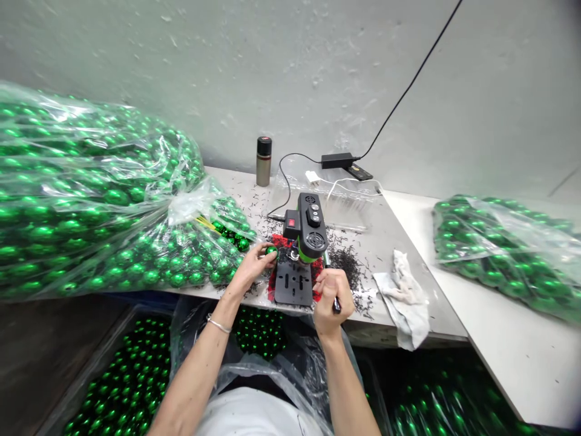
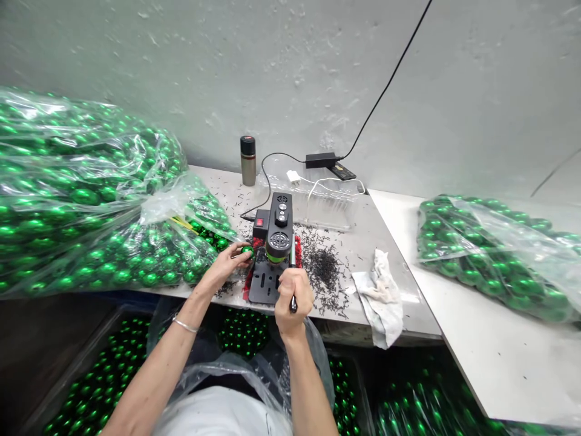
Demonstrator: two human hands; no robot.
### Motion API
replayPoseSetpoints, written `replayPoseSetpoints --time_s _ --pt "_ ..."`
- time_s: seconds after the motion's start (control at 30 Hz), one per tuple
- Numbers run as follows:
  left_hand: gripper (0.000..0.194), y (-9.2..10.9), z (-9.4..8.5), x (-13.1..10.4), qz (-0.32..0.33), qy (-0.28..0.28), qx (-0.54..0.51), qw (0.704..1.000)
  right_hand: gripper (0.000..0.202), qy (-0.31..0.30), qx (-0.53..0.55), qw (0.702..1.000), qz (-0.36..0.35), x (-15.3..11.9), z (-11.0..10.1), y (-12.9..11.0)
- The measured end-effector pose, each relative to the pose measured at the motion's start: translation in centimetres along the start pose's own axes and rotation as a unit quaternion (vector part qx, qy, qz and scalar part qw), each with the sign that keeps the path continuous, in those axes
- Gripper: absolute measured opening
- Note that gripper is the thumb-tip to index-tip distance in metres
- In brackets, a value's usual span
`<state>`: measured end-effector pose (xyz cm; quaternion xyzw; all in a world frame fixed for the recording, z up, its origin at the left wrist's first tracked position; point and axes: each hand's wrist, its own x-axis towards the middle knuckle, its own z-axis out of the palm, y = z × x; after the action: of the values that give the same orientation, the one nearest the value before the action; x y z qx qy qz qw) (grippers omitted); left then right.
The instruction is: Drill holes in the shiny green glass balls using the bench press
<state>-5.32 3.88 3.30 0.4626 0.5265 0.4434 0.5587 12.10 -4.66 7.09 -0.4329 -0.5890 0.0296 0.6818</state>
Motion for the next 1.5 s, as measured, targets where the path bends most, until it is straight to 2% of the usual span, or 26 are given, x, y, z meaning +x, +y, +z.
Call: replayPoseSetpoints --time_s 0.07,0.17,0.3,0.4,0.53,0.63,0.77,0.9,1.03,1.23,1.5 --pt "0.055 -0.1 0.2 -0.6 0.002 -0.018 -0.062 0.998 0.03 0.002 -0.002 1.0 0.001 0.0 0.0 0.0" --pt "0.057 -0.8 1.1 -1.4 -0.009 -0.034 -0.058 0.998 0.031 0.001 -0.006 1.0 -0.003 0.4 0.0 -0.2" --pt "0.047 -2.0 2.7 -2.0 0.001 -0.022 0.071 0.997 0.033 -0.003 -0.001 1.0 -0.007 1.7 -0.1 -0.9" --pt "0.042 -2.5 3.6 -2.3 0.028 -0.017 0.179 0.983 0.036 -0.007 -0.007 1.0 0.001 3.0 -0.1 -1.5" --pt "0.039 -2.7 4.2 -2.7 0.097 -0.002 0.298 0.95 0.038 -0.013 -0.023 1.0 0.014 4.0 -0.1 -2.2" --pt "0.035 -3.2 4.5 -3.0 0.159 -0.001 0.332 0.93 0.038 -0.015 -0.029 0.999 0.014 4.0 -0.1 -2.4" --pt "0.033 -4.4 4.5 -3.3 0.239 0.003 0.329 0.914 0.036 -0.02 -0.029 0.999 0.007 3.2 -0.3 -2.0" --pt "0.031 -5.3 4.5 -3.1 0.268 0.011 0.314 0.911 0.03 -0.019 -0.02 1.0 0.003 1.5 -0.4 -1.1" --pt "0.031 -5.7 4.7 -2.9 0.28 0.014 0.306 0.91 0.028 -0.01 -0.022 1.0 -0.005 -0.7 -0.3 0.3" --pt "0.03 -5.9 5.0 -3.0 0.273 0.027 0.312 0.909 0.031 0.008 -0.018 0.997 -0.071 -3.3 0.2 3.3" --pt "0.03 -5.8 5.0 -3.2 0.284 0.025 0.305 0.908 0.033 0.026 -0.01 0.996 -0.09 -4.2 0.8 4.6"
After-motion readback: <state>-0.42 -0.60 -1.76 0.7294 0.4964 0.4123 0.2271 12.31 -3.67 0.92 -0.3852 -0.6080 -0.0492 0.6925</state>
